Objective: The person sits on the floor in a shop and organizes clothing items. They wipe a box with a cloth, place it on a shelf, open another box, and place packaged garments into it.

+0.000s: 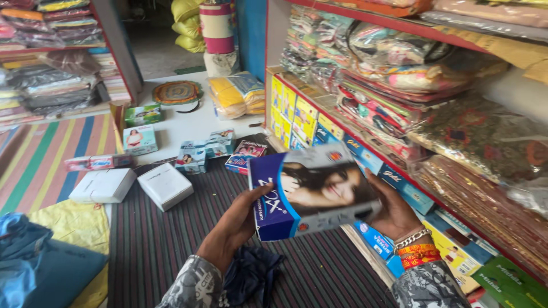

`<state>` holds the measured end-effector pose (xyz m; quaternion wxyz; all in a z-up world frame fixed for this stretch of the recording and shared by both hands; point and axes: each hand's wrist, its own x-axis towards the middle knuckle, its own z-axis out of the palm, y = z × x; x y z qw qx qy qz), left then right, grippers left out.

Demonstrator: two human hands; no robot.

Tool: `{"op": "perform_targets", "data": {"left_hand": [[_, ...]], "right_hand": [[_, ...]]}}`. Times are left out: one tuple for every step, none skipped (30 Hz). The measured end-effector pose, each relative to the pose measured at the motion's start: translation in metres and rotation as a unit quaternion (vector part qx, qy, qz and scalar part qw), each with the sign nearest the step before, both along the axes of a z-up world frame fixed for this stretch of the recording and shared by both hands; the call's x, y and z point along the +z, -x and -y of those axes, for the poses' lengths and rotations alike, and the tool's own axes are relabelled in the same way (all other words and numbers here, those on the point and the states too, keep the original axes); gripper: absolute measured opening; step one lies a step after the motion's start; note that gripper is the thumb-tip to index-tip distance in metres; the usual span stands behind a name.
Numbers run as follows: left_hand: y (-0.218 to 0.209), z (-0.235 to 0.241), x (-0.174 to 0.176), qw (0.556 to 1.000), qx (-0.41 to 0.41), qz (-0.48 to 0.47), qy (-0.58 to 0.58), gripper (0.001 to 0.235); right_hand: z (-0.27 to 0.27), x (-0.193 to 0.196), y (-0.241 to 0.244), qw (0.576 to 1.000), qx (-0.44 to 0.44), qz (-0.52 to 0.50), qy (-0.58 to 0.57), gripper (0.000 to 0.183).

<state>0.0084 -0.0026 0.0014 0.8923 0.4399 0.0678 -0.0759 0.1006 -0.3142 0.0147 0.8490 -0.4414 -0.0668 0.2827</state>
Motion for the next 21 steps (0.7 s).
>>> {"op": "perform_targets", "data": {"left_hand": [[-0.001,0.005,0.001,1.0,0.009,0.012,0.023,0.033],[-0.002,0.01,0.002,0.999,0.029,0.018,0.008,0.033],[-0.002,0.015,0.003,0.998,0.05,0.024,-0.008,0.034],[-0.002,0.021,0.005,0.997,0.071,0.031,-0.023,0.034],[-0.002,0.029,0.008,0.996,0.086,0.031,-0.023,0.036],[-0.002,0.039,0.01,0.994,0.101,0.031,-0.024,0.037],[-0.002,0.05,0.012,0.993,0.115,0.03,-0.025,0.039],[-0.002,0.062,0.014,0.991,0.129,0.043,-0.021,0.041],[-0.002,0.076,0.015,0.988,0.142,0.055,-0.016,0.043],[-0.001,0.089,0.017,0.986,0.155,0.066,-0.012,0.045],[0.001,0.102,0.018,0.985,0.16,0.063,-0.024,0.046],[0.003,0.114,0.019,0.984,0.164,0.061,-0.036,0.047],[0.005,0.122,0.022,0.983,0.169,0.059,-0.048,0.048],[0.008,0.128,0.024,0.98,0.173,0.065,-0.072,0.05],[0.01,0.133,0.027,0.977,0.177,0.071,-0.095,0.053],[0.012,0.137,0.03,0.973,0.18,0.078,-0.118,0.055],[0.013,0.138,0.035,0.976,0.16,0.054,-0.135,0.057],[0.012,0.136,0.041,0.978,0.141,0.031,-0.153,0.06],[0.011,0.133,0.046,0.978,0.121,0.008,-0.17,0.062],[0.012,0.129,0.051,0.983,0.11,0.006,-0.144,0.062],[0.011,0.125,0.056,0.988,0.098,0.005,-0.117,0.063]], "right_hand": [[0.005,0.001,0.001,1.0,-0.02,0.001,-0.024,0.054],[0.007,0.001,0.002,0.998,-0.038,0.003,-0.048,0.055],[0.005,-0.001,0.003,0.995,-0.052,-0.008,-0.079,0.058],[0.003,-0.004,0.005,0.992,-0.064,-0.019,-0.11,0.06],[0.001,-0.006,0.007,0.987,-0.076,-0.03,-0.141,0.063],[-0.002,-0.01,0.01,0.985,-0.09,-0.037,-0.141,0.067],[-0.005,-0.015,0.014,0.983,-0.105,-0.045,-0.142,0.071],[-0.006,-0.017,0.017,0.982,-0.118,-0.052,-0.141,0.075],[-0.008,-0.02,0.021,0.981,-0.106,-0.026,-0.159,0.066],[-0.012,-0.024,0.026,0.98,-0.095,-0.001,-0.177,0.057],[-0.013,-0.026,0.03,0.977,-0.082,0.025,-0.194,0.048],[-0.013,-0.027,0.032,0.981,-0.092,0.015,-0.169,0.044],[-0.015,-0.029,0.035,0.984,-0.101,0.006,-0.144,0.04],[-0.016,-0.03,0.037,0.987,-0.111,-0.003,-0.119,0.037],[-0.013,-0.03,0.037,0.986,-0.114,-0.008,-0.122,0.034],[-0.009,-0.03,0.036,0.985,-0.118,-0.013,-0.123,0.031],[-0.006,-0.03,0.035,0.984,-0.122,-0.018,-0.125,0.028],[-0.002,-0.028,0.033,0.983,-0.131,-0.028,-0.125,0.028],[0.002,-0.026,0.03,0.982,-0.139,-0.038,-0.125,0.028],[0.006,-0.024,0.028,0.98,-0.147,-0.05,-0.125,0.028],[0.009,-0.023,0.028,0.981,-0.148,-0.047,-0.12,0.03]]}}
